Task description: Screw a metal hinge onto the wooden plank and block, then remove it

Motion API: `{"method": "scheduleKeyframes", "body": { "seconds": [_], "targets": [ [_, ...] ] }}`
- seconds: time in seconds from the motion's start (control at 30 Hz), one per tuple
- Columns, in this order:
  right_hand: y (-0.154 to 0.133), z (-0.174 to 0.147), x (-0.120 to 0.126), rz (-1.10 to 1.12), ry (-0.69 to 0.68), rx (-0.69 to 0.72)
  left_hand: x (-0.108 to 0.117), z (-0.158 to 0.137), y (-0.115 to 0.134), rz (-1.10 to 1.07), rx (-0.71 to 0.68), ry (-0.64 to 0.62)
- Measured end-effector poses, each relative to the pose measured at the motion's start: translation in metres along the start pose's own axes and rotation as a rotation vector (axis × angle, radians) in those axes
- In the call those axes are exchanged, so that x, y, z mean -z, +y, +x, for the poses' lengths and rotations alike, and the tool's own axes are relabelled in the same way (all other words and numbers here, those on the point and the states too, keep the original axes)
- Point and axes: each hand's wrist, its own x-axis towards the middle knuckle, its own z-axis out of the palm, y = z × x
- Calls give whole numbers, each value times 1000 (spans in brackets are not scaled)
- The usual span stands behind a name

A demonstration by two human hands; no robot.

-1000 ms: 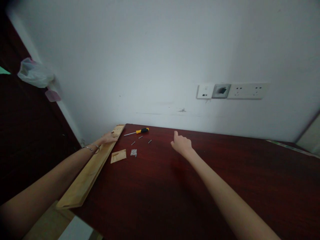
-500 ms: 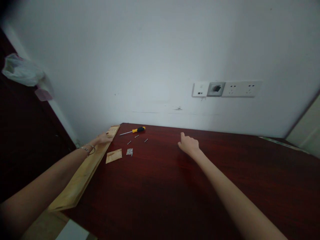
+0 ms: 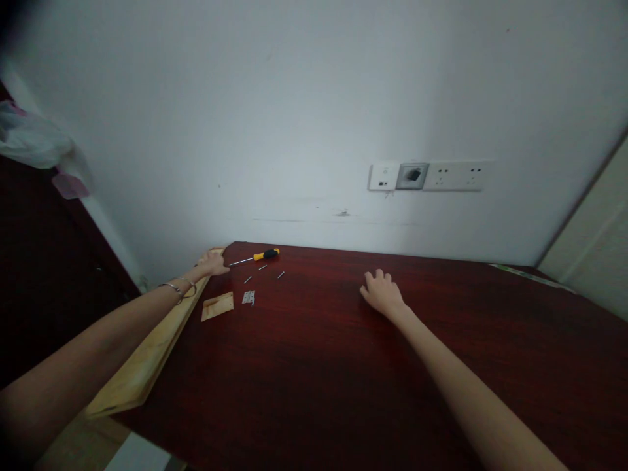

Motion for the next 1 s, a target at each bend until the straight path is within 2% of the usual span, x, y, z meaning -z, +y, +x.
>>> {"method": "scheduleKeyframes", "body": {
  "seconds": [0.07,0.3,0.4,0.5,0.67,0.83,1.0],
  "targets": [
    [8,-4,-6,14,-1,-4,-2,1,34,50,-49,7],
    [34,-17,-18,88,12,-114,-12,-23,158,78,-399,8],
    [45,-20,-22,107,22,-187,-24,-39,202,34,-464,-37],
    [53,-23,-28,120,34,-219,-40,-53,235,-8,-469,-74],
    [57,-26,-36,121,106,-226,-61,-68,262,-45,-444,-120],
    [57,-26,-39,133,136,-223,-73,-72,262,-60,-438,-112],
    [57,-27,-41,159,102,-223,-77,-76,259,-80,-449,-70]
  ]
}}
